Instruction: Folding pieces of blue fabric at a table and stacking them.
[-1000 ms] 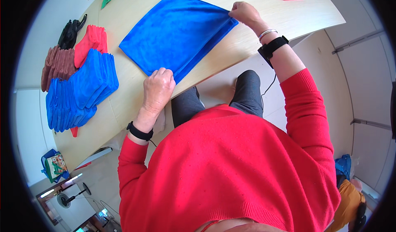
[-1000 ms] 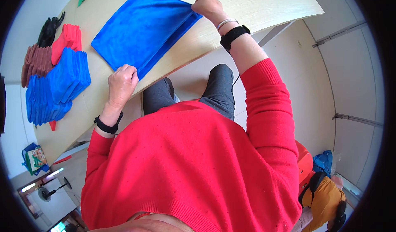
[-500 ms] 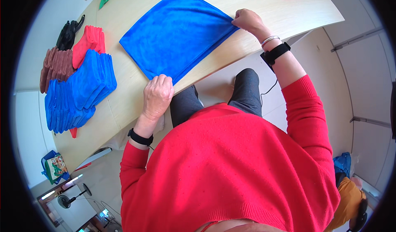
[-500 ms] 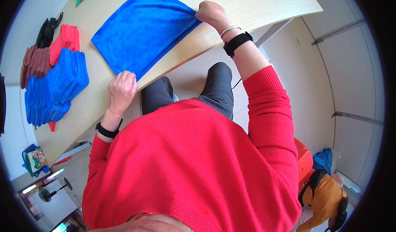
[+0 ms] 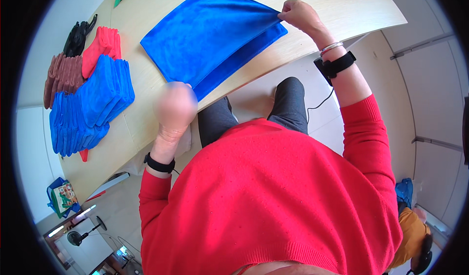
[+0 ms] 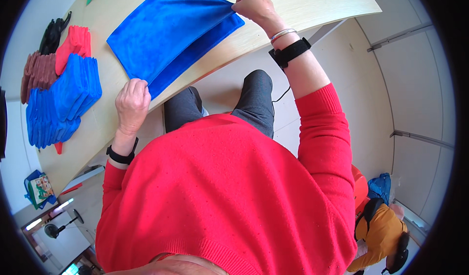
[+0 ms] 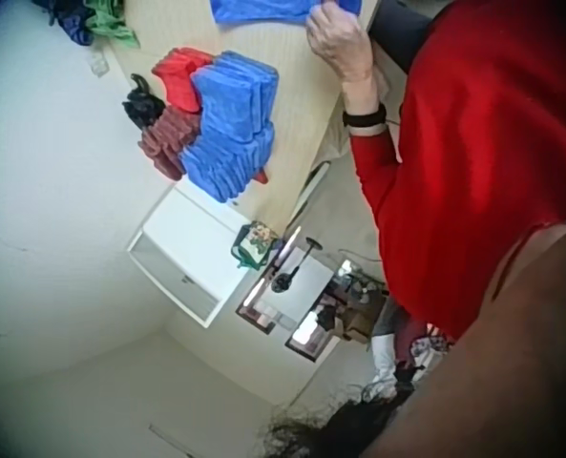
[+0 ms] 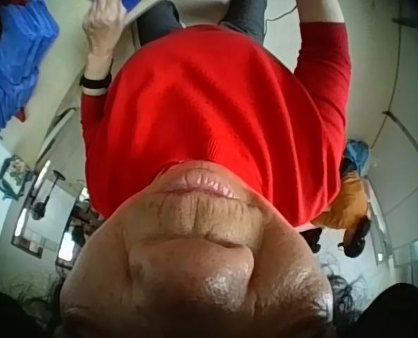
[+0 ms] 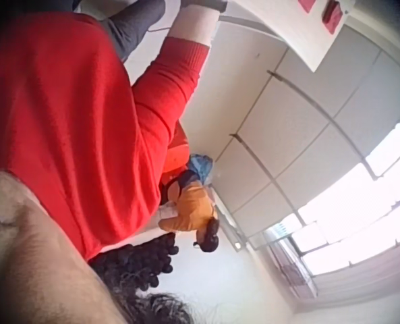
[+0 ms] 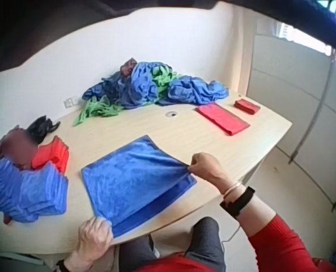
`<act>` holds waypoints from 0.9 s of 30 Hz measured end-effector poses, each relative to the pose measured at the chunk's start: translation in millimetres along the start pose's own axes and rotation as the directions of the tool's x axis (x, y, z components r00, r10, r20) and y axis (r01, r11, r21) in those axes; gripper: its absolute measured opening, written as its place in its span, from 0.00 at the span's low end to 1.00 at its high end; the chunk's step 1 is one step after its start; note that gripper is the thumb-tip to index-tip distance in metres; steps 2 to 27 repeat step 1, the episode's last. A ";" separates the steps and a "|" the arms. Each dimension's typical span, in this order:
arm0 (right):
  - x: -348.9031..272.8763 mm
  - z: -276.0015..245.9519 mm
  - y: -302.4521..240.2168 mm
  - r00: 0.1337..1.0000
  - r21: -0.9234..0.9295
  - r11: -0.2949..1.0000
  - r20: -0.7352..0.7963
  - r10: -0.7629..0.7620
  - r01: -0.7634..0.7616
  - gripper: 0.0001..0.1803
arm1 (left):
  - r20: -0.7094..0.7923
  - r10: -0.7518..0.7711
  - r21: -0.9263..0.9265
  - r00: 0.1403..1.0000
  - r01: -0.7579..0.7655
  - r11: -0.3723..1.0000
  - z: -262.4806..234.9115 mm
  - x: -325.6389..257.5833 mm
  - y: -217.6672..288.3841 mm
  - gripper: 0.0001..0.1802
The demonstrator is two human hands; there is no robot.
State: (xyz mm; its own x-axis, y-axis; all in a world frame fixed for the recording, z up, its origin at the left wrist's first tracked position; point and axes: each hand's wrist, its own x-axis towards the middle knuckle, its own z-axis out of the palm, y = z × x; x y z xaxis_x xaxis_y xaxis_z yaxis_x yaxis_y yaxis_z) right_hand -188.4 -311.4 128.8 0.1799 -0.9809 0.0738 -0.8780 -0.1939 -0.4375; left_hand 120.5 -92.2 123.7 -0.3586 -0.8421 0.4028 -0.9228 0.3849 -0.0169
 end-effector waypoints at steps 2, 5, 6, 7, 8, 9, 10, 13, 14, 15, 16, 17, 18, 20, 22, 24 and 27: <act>-2.2 -3.7 -0.8 1.000 -0.005 1.000 0.001 -0.013 0.013 0.14 | -0.011 -0.019 0.008 1.000 0.019 1.000 -2.3 -0.4 -0.6 0.08; -2.2 -3.7 -0.8 1.000 -0.005 1.000 0.001 -0.013 0.013 0.14 | -0.011 -0.019 0.008 1.000 0.019 1.000 -2.3 -0.4 -0.6 0.08; -2.2 -3.7 -0.8 1.000 -0.005 1.000 0.001 -0.013 0.013 0.14 | -0.011 -0.019 0.008 1.000 0.019 1.000 -2.3 -0.4 -0.6 0.08; -2.2 -3.7 -0.8 1.000 -0.005 1.000 0.001 -0.013 0.013 0.14 | -0.011 -0.019 0.008 1.000 0.019 1.000 -2.3 -0.4 -0.6 0.08; -2.2 -3.7 -0.8 1.000 -0.005 1.000 0.001 -0.013 0.013 0.14 | -0.011 -0.019 0.008 1.000 0.019 1.000 -2.3 -0.4 -0.6 0.08; -2.2 -3.7 -0.8 1.000 -0.005 1.000 0.001 -0.013 0.013 0.14 | -0.011 -0.019 0.008 1.000 0.019 1.000 -2.3 -0.4 -0.6 0.08; -2.2 -3.7 -0.8 1.000 -0.005 1.000 0.001 -0.013 0.013 0.14 | -0.011 -0.019 0.008 1.000 0.019 1.000 -2.3 -0.4 -0.6 0.08; -2.2 -3.7 -0.8 1.000 -0.005 1.000 0.001 -0.013 0.013 0.14 | -0.011 -0.019 0.008 1.000 0.019 1.000 -2.3 -0.4 -0.6 0.08; -2.2 -3.7 -0.8 1.000 -0.005 1.000 0.001 -0.013 0.013 0.14 | -0.011 -0.019 0.008 1.000 0.019 1.000 -2.3 -0.4 -0.6 0.08; -2.2 -3.7 -0.8 1.000 -0.005 1.000 0.001 -0.013 0.013 0.14 | -0.011 -0.019 0.008 1.000 0.019 1.000 -2.3 -0.4 -0.6 0.08; -2.2 -3.7 -0.8 1.000 -0.005 1.000 0.001 -0.013 0.013 0.14 | -0.011 -0.019 0.008 1.000 0.019 1.000 -2.3 -0.4 -0.6 0.08; -2.2 -3.7 -0.8 1.000 -0.005 1.000 0.001 -0.013 0.013 0.14 | -0.011 -0.019 0.008 1.000 0.019 1.000 -2.3 -0.4 -0.6 0.08; -2.2 -3.7 -0.8 1.000 -0.005 1.000 0.001 -0.013 0.013 0.14 | -0.011 -0.019 0.008 1.000 0.019 1.000 -2.3 -0.4 -0.6 0.08; -2.2 -3.7 -0.8 1.000 -0.005 1.000 0.001 -0.013 0.013 0.14 | -0.011 -0.019 0.008 1.000 0.019 1.000 -2.3 -0.4 -0.6 0.08; -2.2 -3.7 -0.8 1.000 -0.005 1.000 0.001 -0.013 0.013 0.14 | -0.011 -0.019 0.008 1.000 0.019 1.000 -2.3 -0.4 -0.6 0.08; -2.2 -3.7 -0.8 1.000 -0.005 1.000 0.001 -0.013 0.013 0.14 | -0.011 -0.019 0.008 1.000 0.019 1.000 -2.3 -0.4 -0.6 0.08; -2.2 -3.7 -0.8 1.000 -0.005 1.000 0.001 -0.013 0.013 0.14 | -0.011 -0.019 0.008 1.000 0.019 1.000 -2.3 -0.4 -0.6 0.08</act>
